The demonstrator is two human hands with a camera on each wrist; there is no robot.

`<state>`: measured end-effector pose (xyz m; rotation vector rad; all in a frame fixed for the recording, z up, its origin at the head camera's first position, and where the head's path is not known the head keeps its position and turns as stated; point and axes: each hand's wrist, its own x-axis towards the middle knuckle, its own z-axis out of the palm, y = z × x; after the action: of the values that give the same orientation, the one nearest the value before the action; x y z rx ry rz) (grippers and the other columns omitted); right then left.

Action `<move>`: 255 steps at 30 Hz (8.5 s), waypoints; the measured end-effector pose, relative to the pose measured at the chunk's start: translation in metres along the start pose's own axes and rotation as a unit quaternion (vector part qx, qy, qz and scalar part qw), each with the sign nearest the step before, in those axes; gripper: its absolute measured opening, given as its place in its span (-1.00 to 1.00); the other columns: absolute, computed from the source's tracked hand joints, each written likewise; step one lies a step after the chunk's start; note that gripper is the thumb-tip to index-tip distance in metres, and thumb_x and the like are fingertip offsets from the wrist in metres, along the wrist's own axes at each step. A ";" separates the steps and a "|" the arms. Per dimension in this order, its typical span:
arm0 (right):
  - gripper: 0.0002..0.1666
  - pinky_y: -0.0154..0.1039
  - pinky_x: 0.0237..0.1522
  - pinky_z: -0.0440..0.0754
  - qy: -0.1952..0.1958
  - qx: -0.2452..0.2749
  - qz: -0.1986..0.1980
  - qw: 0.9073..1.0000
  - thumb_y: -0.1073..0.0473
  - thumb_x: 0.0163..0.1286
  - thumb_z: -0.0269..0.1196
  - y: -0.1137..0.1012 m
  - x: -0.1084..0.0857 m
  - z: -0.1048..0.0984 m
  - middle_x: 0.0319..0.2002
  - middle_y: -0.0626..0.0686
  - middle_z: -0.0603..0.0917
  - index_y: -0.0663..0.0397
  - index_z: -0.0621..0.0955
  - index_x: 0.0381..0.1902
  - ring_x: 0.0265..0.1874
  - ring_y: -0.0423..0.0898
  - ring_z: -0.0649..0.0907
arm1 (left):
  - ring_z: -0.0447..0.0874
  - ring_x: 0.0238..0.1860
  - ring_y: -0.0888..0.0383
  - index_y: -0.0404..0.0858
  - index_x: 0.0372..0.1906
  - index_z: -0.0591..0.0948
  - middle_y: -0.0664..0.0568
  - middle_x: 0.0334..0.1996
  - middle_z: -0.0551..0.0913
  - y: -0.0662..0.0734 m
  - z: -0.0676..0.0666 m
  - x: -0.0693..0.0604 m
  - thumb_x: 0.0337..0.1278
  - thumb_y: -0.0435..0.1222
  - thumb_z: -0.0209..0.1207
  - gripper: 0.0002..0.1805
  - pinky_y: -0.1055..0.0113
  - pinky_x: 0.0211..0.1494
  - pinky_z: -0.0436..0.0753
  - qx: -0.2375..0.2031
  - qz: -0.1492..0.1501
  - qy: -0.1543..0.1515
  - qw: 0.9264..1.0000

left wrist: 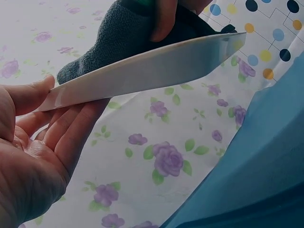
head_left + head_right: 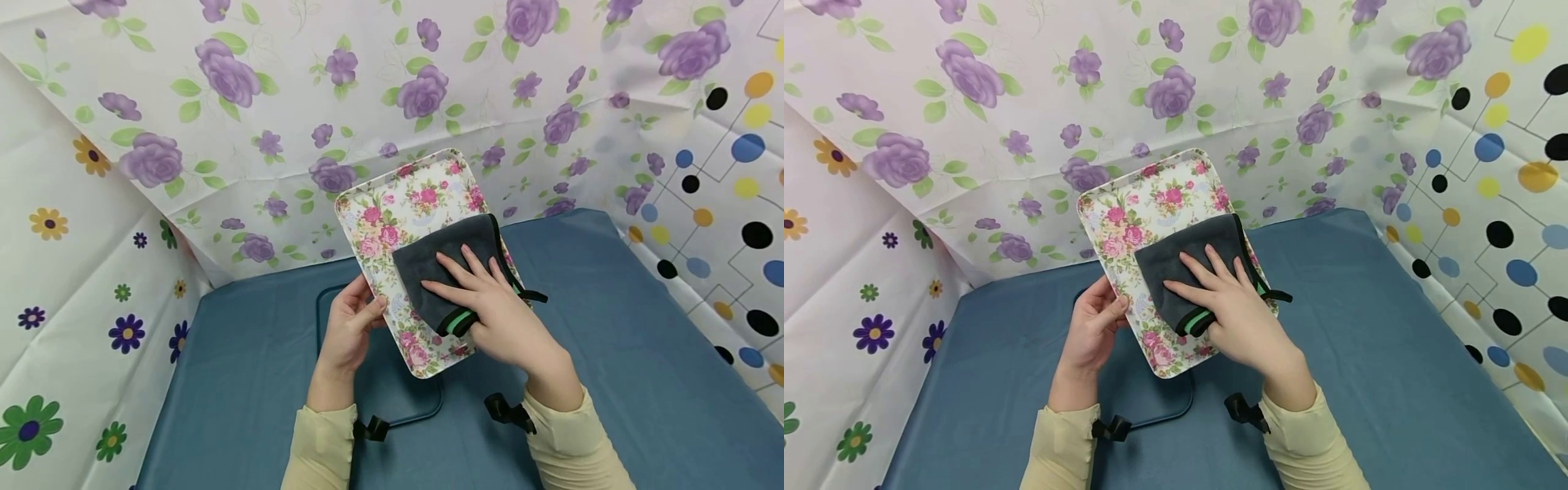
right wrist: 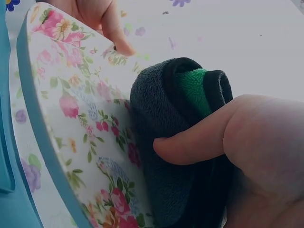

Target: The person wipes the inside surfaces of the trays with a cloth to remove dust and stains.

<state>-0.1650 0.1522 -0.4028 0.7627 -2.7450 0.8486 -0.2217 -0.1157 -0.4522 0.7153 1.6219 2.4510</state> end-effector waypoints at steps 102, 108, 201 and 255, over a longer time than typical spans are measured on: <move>0.15 0.46 0.55 0.02 -0.051 -0.086 -0.019 0.995 0.71 0.32 0.05 -0.010 -0.007 0.011 0.73 -0.04 0.04 -0.40 0.33 0.68 0.70 0.16 -0.03 | 0.86 -0.22 0.16 -0.45 0.58 0.37 -0.01 0.13 0.78 0.004 -0.019 0.002 0.61 -0.46 0.12 -0.44 0.31 -0.25 0.81 0.017 -0.006 0.034 0.999; 0.16 0.37 0.56 0.13 -0.053 -0.126 -0.033 0.990 0.70 0.29 0.25 -0.010 -0.007 0.023 0.73 0.07 0.04 -0.19 0.26 0.72 0.69 0.18 0.02 | 0.86 -0.23 0.15 -0.43 0.58 0.37 -0.04 0.15 0.78 0.001 -0.022 0.005 0.60 -0.46 0.13 -0.43 0.31 -0.25 0.80 0.020 -0.020 0.039 0.999; -0.04 -0.33 -0.67 0.12 -0.061 -0.091 0.021 0.994 0.67 0.35 0.06 -0.024 -0.024 0.033 0.70 0.09 0.14 0.01 0.37 0.65 0.67 0.20 0.11 | 0.88 -0.29 0.15 -0.47 0.61 0.28 0.00 -0.11 0.86 0.007 -0.020 0.010 0.58 -0.54 0.08 -0.39 0.26 -0.29 0.82 -0.016 -0.057 0.049 0.997; 0.00 -0.34 -0.65 0.20 -0.071 -0.087 0.001 0.994 0.66 0.31 0.11 -0.032 -0.023 0.036 0.70 0.04 0.15 -0.04 0.38 0.66 0.67 0.20 0.11 | 0.85 -0.36 0.21 -0.40 0.66 0.23 0.11 -0.18 0.85 0.011 -0.022 0.004 0.58 -0.52 0.08 -0.34 0.28 -0.24 0.81 -0.006 -0.059 0.052 0.997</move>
<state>-0.1285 0.1189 -0.4239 0.8147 -2.8948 0.5648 -0.2334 -0.1373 -0.4482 0.4825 1.6331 2.4488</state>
